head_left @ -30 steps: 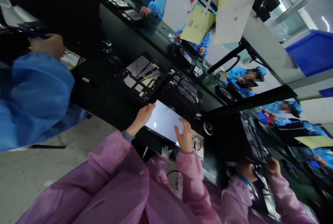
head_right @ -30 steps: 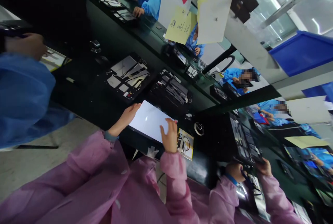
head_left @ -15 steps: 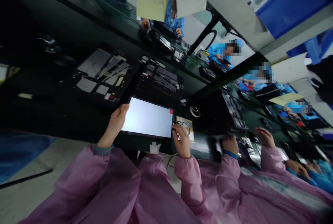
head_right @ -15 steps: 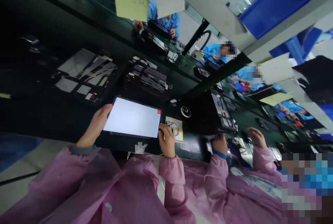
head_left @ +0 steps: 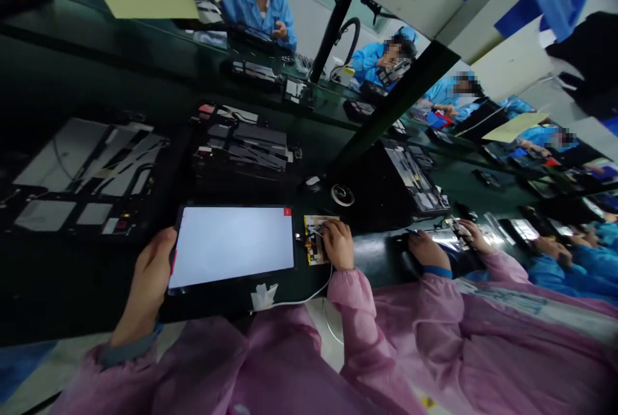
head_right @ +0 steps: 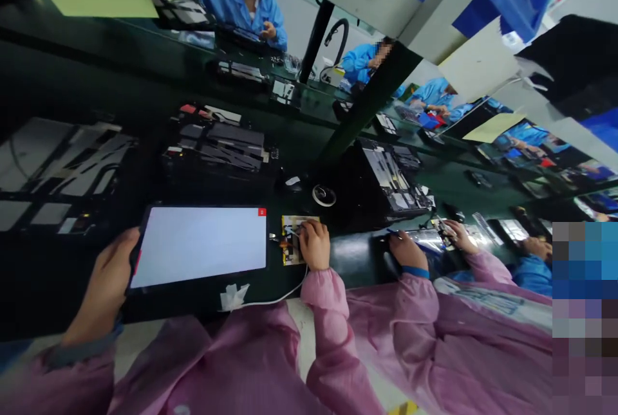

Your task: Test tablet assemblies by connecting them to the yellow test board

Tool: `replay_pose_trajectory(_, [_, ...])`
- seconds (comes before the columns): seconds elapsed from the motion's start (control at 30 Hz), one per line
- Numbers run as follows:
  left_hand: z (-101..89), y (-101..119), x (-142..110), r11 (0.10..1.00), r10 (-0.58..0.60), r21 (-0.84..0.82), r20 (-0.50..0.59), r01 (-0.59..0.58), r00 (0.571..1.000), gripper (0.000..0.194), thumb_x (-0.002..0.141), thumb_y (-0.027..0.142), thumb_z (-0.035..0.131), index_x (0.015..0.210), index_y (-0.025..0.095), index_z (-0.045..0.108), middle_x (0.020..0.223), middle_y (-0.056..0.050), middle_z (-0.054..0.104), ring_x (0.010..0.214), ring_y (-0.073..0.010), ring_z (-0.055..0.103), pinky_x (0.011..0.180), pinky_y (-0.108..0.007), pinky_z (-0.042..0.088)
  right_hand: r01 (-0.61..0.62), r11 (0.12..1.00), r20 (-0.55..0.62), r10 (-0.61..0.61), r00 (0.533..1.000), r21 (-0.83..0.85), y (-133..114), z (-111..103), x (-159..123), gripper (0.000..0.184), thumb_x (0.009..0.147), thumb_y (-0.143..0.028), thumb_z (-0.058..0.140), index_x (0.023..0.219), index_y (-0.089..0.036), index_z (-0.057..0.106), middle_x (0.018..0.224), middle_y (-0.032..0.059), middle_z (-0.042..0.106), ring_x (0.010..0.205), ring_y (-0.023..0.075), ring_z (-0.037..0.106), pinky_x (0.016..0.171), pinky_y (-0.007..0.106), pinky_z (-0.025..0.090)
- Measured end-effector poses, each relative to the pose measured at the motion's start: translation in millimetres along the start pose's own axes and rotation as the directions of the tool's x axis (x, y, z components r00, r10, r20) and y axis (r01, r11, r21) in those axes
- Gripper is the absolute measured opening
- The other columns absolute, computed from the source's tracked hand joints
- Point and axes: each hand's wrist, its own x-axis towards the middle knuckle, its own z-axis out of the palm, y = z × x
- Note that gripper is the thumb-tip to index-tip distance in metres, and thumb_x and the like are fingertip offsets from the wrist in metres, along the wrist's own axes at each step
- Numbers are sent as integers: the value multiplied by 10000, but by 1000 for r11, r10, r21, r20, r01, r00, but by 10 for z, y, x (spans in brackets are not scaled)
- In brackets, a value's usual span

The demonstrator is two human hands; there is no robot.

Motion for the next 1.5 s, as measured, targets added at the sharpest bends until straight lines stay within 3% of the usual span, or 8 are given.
replay_pose_trajectory(0.37, [65,82,30,989,150,-6,88,-150,985,518,756,575,568,1055,160,648,1165,-109,674,1177,-282,574,1057,-385,405,-28,983,-99,46,994,183,166,109,3,284,910,-359,453,1065,-198,628,966,87,659,908,248,567,818,407,469])
replay_pose_trajectory(0.6, [39,168,-62,857,332,380,109,-348,937,537,834,540,459,1224,194,586,1168,-117,661,1116,-295,604,990,-412,447,66,954,-114,-34,993,292,-202,-127,-74,249,938,-262,419,1080,-244,623,1045,86,629,1015,248,558,893,425,472])
replay_pose_trajectory(0.8, [249,405,-499,451,704,494,315,-743,636,432,896,447,444,1212,190,589,1316,-138,546,1263,-312,462,1095,-465,324,139,938,-10,-144,990,317,-256,-176,-143,279,955,-191,391,1076,-215,641,1039,94,633,1003,240,557,902,410,467])
replay_pose_trajectory(1.03, [1306,756,-1120,206,397,227,869,-952,294,301,948,245,390,1059,236,670,1013,-68,674,977,-220,602,863,-316,460,108,985,60,-116,991,133,-162,-33,-87,286,906,-166,498,1156,-214,628,1056,93,652,1066,267,515,912,420,402])
replay_pose_trajectory(1.1, [1582,767,-1158,140,331,269,894,-953,301,302,943,210,382,1036,209,670,989,-89,663,945,-225,612,804,-316,470,109,983,64,-120,991,148,-143,-44,-75,273,907,-122,470,1091,-209,653,999,84,655,1026,247,522,900,391,397])
replay_pose_trajectory(1.23, [1881,725,-1125,63,282,405,869,-912,406,235,928,241,446,1030,181,649,1007,-108,641,912,-236,626,709,-309,475,63,986,38,-69,997,157,-67,-103,-117,273,910,-106,451,1068,-197,654,991,86,642,987,229,520,862,360,404])
replay_pose_trajectory(1.43, [1925,702,-1073,9,222,421,884,-907,412,167,909,263,510,995,216,645,987,-66,659,949,-226,615,744,-302,475,183,975,-4,-184,983,129,-83,-131,-150,219,909,-114,473,1026,-194,641,929,61,639,1062,218,503,1024,411,320])
replay_pose_trajectory(1.5, [1913,705,-1058,33,219,422,881,-906,418,182,916,251,494,1010,231,649,1000,-53,665,961,-217,612,765,-299,475,123,984,-89,-113,990,126,-72,-165,-194,268,903,-104,444,1079,-193,624,941,62,630,1041,215,513,1033,418,319])
